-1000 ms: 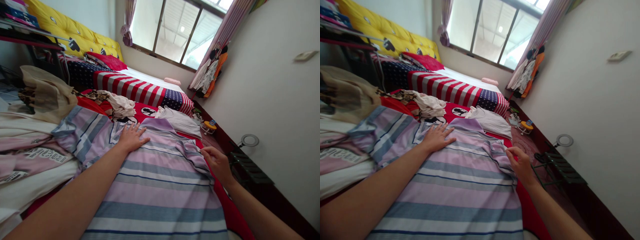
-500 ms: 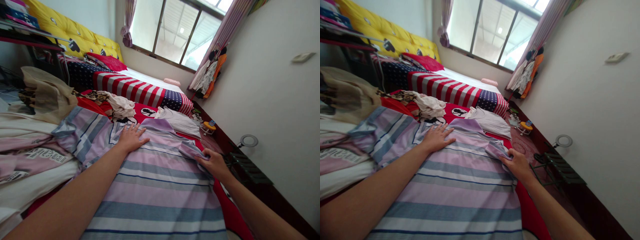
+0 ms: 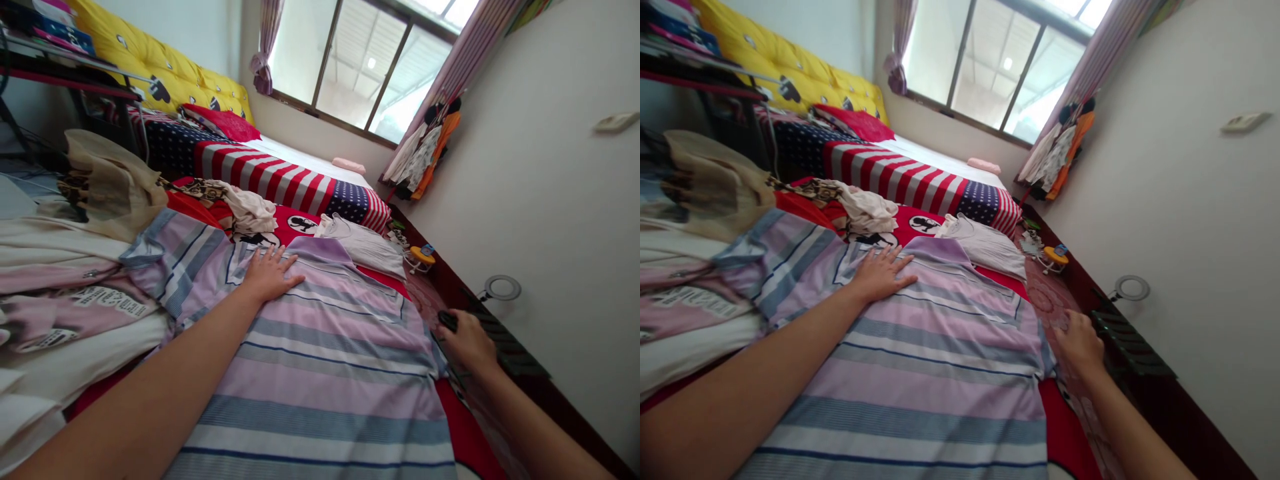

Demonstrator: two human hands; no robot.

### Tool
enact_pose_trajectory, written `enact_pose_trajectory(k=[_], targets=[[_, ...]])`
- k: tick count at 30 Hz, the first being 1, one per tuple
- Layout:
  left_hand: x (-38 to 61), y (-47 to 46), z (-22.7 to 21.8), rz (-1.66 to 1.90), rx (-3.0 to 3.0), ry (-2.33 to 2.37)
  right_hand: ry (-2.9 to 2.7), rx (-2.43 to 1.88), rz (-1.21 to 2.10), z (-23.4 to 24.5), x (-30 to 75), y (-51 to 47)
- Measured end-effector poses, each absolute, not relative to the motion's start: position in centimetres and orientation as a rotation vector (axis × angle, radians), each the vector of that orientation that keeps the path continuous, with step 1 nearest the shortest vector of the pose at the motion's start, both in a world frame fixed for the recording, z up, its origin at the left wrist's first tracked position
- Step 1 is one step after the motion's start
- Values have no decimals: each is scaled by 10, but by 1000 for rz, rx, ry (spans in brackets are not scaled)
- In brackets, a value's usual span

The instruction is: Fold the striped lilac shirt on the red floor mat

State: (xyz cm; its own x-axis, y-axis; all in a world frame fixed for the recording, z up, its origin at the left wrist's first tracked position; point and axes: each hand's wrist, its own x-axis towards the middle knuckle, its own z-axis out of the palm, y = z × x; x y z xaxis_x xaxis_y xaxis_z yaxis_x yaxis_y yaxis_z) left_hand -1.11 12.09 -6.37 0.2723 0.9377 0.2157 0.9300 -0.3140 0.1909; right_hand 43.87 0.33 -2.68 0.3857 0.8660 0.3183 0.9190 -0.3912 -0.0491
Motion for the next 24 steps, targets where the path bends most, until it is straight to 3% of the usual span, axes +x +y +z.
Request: enact_pose_trajectory(k=[2, 7, 14, 19, 21, 24], targets=[[-12, 122, -65, 455, 2485, 1821, -1823, -2097, -366, -22, 392, 16], [-13, 123, -67, 465, 2485, 1798, -2404, -1578, 77, -25, 287, 41], [-15, 120, -64, 475, 2493, 1762, -2181, -2328, -68, -52, 332, 73], [-15, 119, -63, 460, 2490, 1763, -1775, -2719, -149, -33, 342, 80], [-15, 120, -64, 460, 2490, 1766, -1769, -2628, -322, -25, 319, 70], [-15, 120, -65, 454, 2493, 1769, -2222, -2124, -352, -24, 276, 48]])
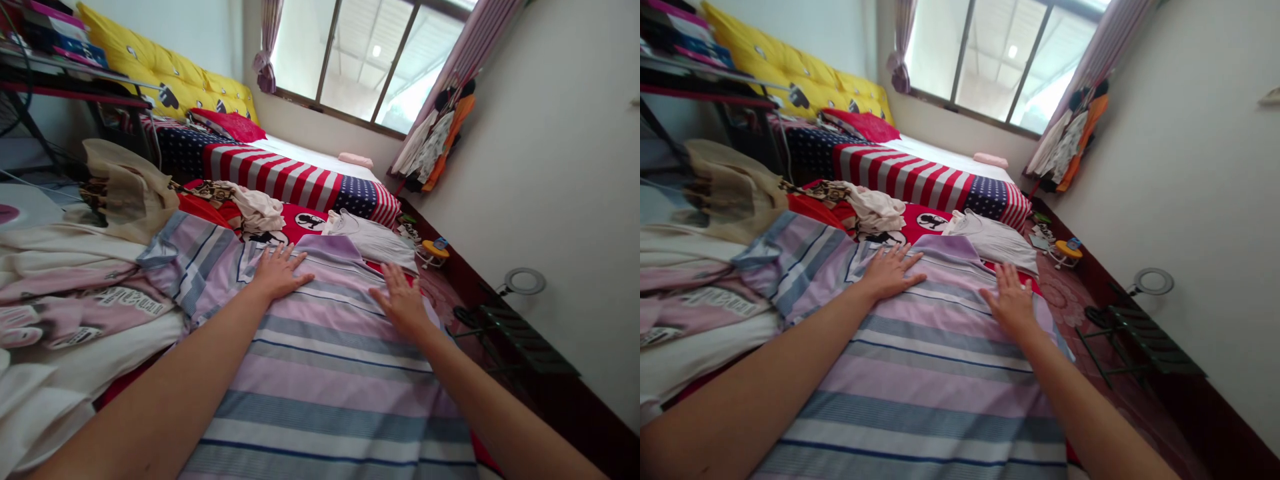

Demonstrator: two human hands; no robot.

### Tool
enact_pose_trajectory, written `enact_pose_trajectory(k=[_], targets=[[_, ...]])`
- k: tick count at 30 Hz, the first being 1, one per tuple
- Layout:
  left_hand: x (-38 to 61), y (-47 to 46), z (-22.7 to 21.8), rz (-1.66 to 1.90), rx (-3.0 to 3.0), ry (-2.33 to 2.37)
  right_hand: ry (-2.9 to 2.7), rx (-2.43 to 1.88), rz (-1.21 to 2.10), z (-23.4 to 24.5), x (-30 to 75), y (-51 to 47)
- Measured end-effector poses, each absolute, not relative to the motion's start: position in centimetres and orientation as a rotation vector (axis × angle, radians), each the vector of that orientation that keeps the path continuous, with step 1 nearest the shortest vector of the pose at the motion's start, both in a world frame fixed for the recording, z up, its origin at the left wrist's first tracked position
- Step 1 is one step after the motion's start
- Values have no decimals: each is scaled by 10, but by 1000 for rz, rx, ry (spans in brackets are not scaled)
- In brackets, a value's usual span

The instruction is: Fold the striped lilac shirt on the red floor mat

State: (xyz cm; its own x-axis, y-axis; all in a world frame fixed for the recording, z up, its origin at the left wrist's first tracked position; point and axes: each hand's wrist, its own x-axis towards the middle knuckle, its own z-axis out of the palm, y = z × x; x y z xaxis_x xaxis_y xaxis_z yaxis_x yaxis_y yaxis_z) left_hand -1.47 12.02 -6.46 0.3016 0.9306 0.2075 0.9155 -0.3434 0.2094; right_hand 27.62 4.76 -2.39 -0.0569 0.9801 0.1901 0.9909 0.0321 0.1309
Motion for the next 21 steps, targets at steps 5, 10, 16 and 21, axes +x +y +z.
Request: enact_pose_trajectory(k=[5, 10, 16, 21], targets=[[-17, 121, -62, 426, 2484, 1788, -2368, -2072, -44, -45, 269, 27], [-18, 125, -59, 425, 2365, 1880, -2018, -2380, -114, -59, 306, 36], [-25, 135, -54, 411, 2283, 1801, -1991, -2348, -96, -59, 305, 38], [-54, 147, -37, 384, 2387, 1721, -1972, -2310, -94, -61, 305, 37]])
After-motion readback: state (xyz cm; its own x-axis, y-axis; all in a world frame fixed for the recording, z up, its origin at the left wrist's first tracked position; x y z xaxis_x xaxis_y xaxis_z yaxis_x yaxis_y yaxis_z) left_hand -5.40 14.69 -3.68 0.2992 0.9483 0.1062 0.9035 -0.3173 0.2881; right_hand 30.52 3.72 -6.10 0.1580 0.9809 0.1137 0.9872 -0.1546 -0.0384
